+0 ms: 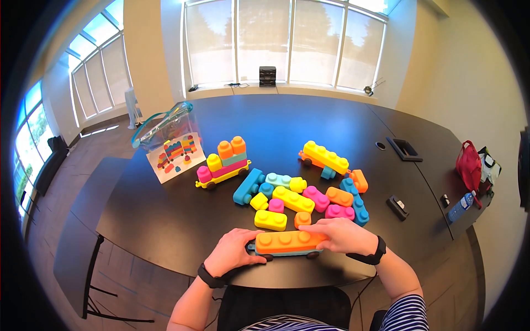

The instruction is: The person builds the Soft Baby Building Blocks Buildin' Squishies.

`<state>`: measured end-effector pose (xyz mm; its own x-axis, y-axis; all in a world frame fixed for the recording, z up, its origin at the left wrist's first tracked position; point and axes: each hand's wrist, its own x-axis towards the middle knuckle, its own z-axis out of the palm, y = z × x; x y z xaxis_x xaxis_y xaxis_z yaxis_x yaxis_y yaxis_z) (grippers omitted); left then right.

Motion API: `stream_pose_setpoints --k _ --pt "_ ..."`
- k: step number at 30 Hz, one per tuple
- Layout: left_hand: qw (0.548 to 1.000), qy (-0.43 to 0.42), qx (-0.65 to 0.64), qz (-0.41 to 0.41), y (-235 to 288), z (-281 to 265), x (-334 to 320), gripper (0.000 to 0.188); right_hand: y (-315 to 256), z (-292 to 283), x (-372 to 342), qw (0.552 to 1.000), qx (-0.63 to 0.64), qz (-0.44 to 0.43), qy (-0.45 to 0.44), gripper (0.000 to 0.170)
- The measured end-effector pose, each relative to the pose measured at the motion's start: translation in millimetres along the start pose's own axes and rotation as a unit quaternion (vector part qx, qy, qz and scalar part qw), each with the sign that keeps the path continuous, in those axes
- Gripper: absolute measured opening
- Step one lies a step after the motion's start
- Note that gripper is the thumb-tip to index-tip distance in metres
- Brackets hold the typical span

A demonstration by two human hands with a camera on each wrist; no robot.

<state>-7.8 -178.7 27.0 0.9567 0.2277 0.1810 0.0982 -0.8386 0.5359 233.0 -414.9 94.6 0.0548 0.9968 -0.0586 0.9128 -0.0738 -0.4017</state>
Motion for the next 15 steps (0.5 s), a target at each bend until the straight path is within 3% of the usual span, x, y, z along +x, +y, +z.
stream_pose_setpoints --k 6,12,15 --pt "1.000 -0.005 0.007 -0.006 -0.3 0.1 0.0 0.073 -4.2 9.2 0.8 0.999 -0.042 0.009 -0.012 0.074" --pt "0.999 -0.001 -0.037 -0.020 6.6 -3.3 1.0 0.085 -3.8 28.7 4.4 0.993 -0.053 -0.053 0.088 0.055" --pt "0.996 -0.006 -0.089 -0.013 11.0 -8.9 1.5 0.093 -7.1 32.2 6.2 0.994 -0.034 -0.045 0.091 0.049"
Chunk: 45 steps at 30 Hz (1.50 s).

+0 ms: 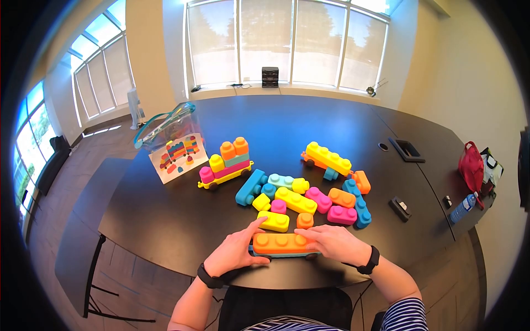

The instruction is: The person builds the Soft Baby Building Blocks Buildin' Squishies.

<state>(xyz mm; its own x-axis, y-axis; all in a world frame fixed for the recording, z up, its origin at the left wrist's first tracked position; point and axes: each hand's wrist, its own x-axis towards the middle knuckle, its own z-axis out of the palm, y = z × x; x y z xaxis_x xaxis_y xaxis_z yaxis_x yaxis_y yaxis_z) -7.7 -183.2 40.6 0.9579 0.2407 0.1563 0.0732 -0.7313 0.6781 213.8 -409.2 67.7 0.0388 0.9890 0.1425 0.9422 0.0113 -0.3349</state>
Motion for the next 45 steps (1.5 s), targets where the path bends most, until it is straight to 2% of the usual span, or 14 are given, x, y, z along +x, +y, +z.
stream_pose_setpoints --k 4,10,18,24,27,28,29,31,33,34,35,37,43,45 --pt "0.998 -0.038 0.018 0.052 4.9 -6.6 0.5 0.090 -1.4 4.6 -0.1 1.000 0.003 0.016 -0.001 0.047" --pt "0.997 -0.050 0.051 -0.001 12.0 -1.6 -2.0 0.073 -3.2 2.8 1.6 0.999 -0.001 0.033 -0.019 0.049" --pt "0.999 -0.041 0.027 0.022 1.2 1.4 -1.2 0.060 -3.0 4.6 0.1 1.000 0.004 0.011 0.003 0.046" --pt "0.999 -0.041 0.012 0.015 -0.9 2.5 -0.2 0.058 -1.7 5.9 0.5 0.999 0.004 0.042 -0.030 0.052" --pt "0.999 -0.028 0.020 0.019 -2.8 5.1 -0.5 0.057 11.9 -8.9 6.7 0.994 0.075 0.011 -0.081 0.052" --pt "0.999 -0.021 0.024 0.023 -3.0 5.8 -0.5 0.057 18.0 -23.0 13.9 0.985 0.087 0.034 -0.142 0.052" --pt "0.999 -0.022 0.025 0.022 -2.6 5.5 -0.7 0.057 27.1 -29.7 23.3 0.989 0.101 -0.023 -0.105 0.046" --pt "0.999 -0.023 0.028 0.020 -2.0 5.1 -1.1 0.056 28.0 -65.2 39.1 0.986 0.061 0.107 -0.113 0.041" --pt "0.999 -0.027 0.029 0.018 -0.4 3.5 -1.2 0.056 84.2 -57.2 62.1 0.998 0.054 0.030 0.014 0.037" --pt "0.999 -0.029 0.030 0.017 0.1 2.4 -1.6 0.056 85.3 -66.2 74.4 0.999 0.015 0.023 0.039 0.036" --pt "0.999 -0.031 0.028 0.015 0.4 1.6 -1.6 0.056 80.1 -75.3 89.8 0.996 0.045 0.071 0.022 0.034" --pt "0.999 -0.035 0.023 0.013 1.3 1.2 -1.0 0.056 93.3 -59.5 120.3 0.995 0.031 0.014 0.094 0.028" --pt "0.999 -0.036 0.012 0.014 -5.2 1.3 -2.0 0.056 81.4 3.7 194.0 0.998 -0.041 0.005 0.049 0.029" --pt "0.999 -0.038 0.008 0.008 -6.0 -0.2 -1.7 0.057 77.6 17.8 205.8 0.997 -0.057 0.042 0.011 0.031"
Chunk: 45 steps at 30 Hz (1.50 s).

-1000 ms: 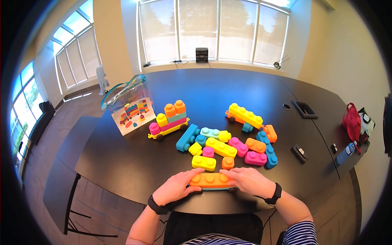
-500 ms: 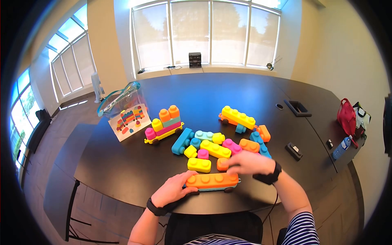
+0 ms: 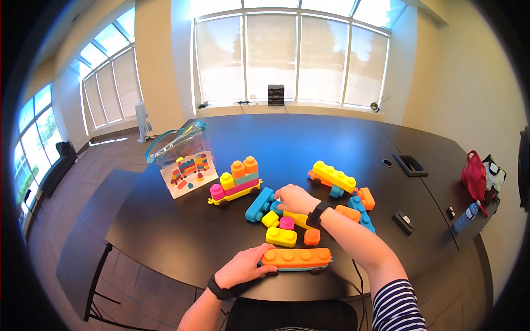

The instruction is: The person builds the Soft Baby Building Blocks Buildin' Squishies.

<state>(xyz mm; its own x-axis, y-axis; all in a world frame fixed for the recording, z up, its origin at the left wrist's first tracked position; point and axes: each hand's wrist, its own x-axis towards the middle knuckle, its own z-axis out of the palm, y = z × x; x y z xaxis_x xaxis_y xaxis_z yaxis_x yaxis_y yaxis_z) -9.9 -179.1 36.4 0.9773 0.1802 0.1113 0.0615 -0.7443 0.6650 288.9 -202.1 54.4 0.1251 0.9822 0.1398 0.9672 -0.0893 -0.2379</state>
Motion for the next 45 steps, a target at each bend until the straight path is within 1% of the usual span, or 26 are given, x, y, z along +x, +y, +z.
stream_pose_setpoints --k 2,3,6,8,9,12,13,14,16,18,19,20,22,27,29,33,35,39,42,45 --pt "1.000 -0.002 -0.007 -0.006 0.4 -1.4 -0.7 0.058 -4.4 9.4 6.3 0.998 -0.030 0.029 -0.046 0.034" --pt "1.000 -0.005 -0.006 -0.008 0.7 -2.9 -0.8 0.060 1.5 20.7 12.0 0.998 -0.044 0.023 -0.047 0.036" --pt "1.000 -0.015 -0.017 -0.013 2.0 -8.8 1.4 0.063 -11.2 11.6 9.4 0.996 -0.030 0.052 -0.060 0.034" --pt "0.999 -0.017 -0.040 -0.011 1.6 -12.1 1.5 0.064 -12.0 14.1 4.4 0.999 -0.023 0.037 -0.032 0.032" --pt "0.999 -0.005 -0.047 -0.010 0.5 -11.8 1.4 0.064 -11.6 13.1 2.7 0.999 -0.020 0.029 -0.016 0.031" --pt "0.998 0.015 -0.056 0.003 -5.1 -9.5 2.7 0.059 -9.4 3.7 -2.9 0.997 0.009 0.013 0.079 0.031" --pt "0.998 0.024 -0.056 -0.002 -4.2 -8.4 2.2 0.058 -6.4 -1.3 -6.6 0.992 0.035 -0.013 0.123 0.033" --pt "0.998 0.033 -0.056 -0.008 -0.9 -8.7 2.5 0.056 -6.2 -9.8 -9.7 0.984 0.079 -0.055 0.150 0.033" --pt "0.997 0.049 -0.057 -0.014 0.3 -6.8 1.9 0.055 -33.2 -42.5 -32.6 0.969 0.229 -0.040 0.085 0.033" --pt "0.996 0.063 -0.058 -0.014 -3.4 -3.7 2.7 0.055 -61.8 -64.9 -58.4 0.970 0.232 -0.075 -0.015 0.035" --pt "0.996 0.062 -0.060 -0.023 -5.0 -2.9 3.0 0.056 -70.5 -64.9 -69.7 0.970 0.213 -0.112 -0.035 0.036" --pt "0.996 0.061 -0.063 -0.032 -6.5 -2.2 3.5 0.056 -82.9 -69.6 -80.8 0.961 0.243 -0.102 -0.086 0.036" --pt "0.994 0.060 -0.072 -0.048 -6.1 -0.7 4.0 0.056 -97.7 -65.5 -94.8 0.971 0.179 -0.120 -0.104 0.036" --pt "0.990 0.063 -0.094 -0.078 -1.8 -0.8 3.1 0.054 -101.0 -54.7 -101.3 0.970 0.178 -0.144 -0.084 0.035" --pt "0.992 0.065 -0.082 -0.074 -0.4 -1.7 3.4 0.053 -102.3 -53.1 -101.7 0.970 0.178 -0.145 -0.081 0.034" --pt "0.989 0.066 -0.099 -0.087 4.5 -4.0 3.2 0.052 -102.4 -48.0 -103.5 0.963 0.219 -0.125 -0.091 0.035" --pt "0.990 0.068 -0.088 -0.089 3.8 -3.9 3.3 0.052 -101.9 -43.8 -104.4 0.959 0.236 -0.130 -0.090 0.037" --pt "0.991 0.064 -0.067 -0.094 3.2 -3.0 4.3 0.052 -102.1 -39.3 -105.2 0.961 0.222 -0.144 -0.081 0.038" --pt "0.991 0.065 -0.065 -0.092 3.5 -3.0 4.0 0.051 -102.0 -35.9 -105.2 0.963 0.215 -0.145 -0.076 0.037" --pt "0.991 0.089 -0.075 -0.069 -0.7 1.4 3.2 0.049 -101.9 -33.0 -105.6 0.964 0.213 -0.140 -0.074 0.037"
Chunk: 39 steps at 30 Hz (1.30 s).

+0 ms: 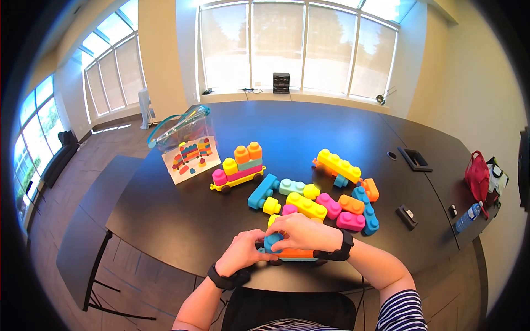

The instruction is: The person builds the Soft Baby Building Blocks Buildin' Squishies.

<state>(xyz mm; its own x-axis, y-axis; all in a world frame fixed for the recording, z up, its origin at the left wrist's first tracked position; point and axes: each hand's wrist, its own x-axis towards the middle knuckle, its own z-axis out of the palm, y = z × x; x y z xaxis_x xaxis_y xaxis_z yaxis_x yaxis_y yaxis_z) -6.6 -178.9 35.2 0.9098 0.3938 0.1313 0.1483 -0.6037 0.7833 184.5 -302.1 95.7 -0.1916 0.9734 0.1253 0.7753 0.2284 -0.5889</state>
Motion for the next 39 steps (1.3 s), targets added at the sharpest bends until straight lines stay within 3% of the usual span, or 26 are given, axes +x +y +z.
stream_pose_setpoints --k 8,14,17,18,21,24,31,35,39 --pt "0.999 -0.022 0.024 -0.027 9.1 -4.6 0.6 0.054 5.8 8.0 -4.6 0.999 0.002 -0.022 0.037 0.034" --pt "0.999 -0.024 0.015 -0.016 4.6 -4.3 -0.6 0.055 6.6 -9.6 -18.3 1.000 0.005 -0.003 0.012 0.042" --pt "1.000 -0.019 -0.022 0.012 4.6 -6.0 -0.3 0.058 5.4 -39.8 -32.6 0.994 -0.009 0.073 0.075 0.045" --pt "0.999 -0.014 -0.042 0.023 5.2 -6.4 -0.3 0.059 32.5 -42.6 -36.3 0.993 -0.034 0.028 0.112 0.047" --pt "0.997 -0.014 -0.070 0.012 11.0 -7.9 -1.1 0.060 46.5 -66.6 -50.0 0.977 -0.085 0.114 0.156 0.043" --pt "0.998 -0.014 -0.046 0.033 10.0 -6.6 -0.8 0.054 78.6 -75.6 -63.2 0.963 -0.132 0.121 0.204 0.040" --pt "0.998 -0.012 -0.064 0.004 18.4 -9.6 -1.8 0.050 98.6 -55.8 -50.4 0.963 -0.158 0.189 0.104 0.034" --pt "0.998 -0.011 -0.059 0.002 20.4 -11.6 -3.0 0.050 116.8 -31.0 -29.7 0.956 -0.232 0.147 0.101 0.036" --pt "0.998 -0.009 -0.060 0.003 17.8 -11.3 -3.1 0.050 109.6 -26.0 -12.2 0.937 -0.251 0.234 0.068 0.049"
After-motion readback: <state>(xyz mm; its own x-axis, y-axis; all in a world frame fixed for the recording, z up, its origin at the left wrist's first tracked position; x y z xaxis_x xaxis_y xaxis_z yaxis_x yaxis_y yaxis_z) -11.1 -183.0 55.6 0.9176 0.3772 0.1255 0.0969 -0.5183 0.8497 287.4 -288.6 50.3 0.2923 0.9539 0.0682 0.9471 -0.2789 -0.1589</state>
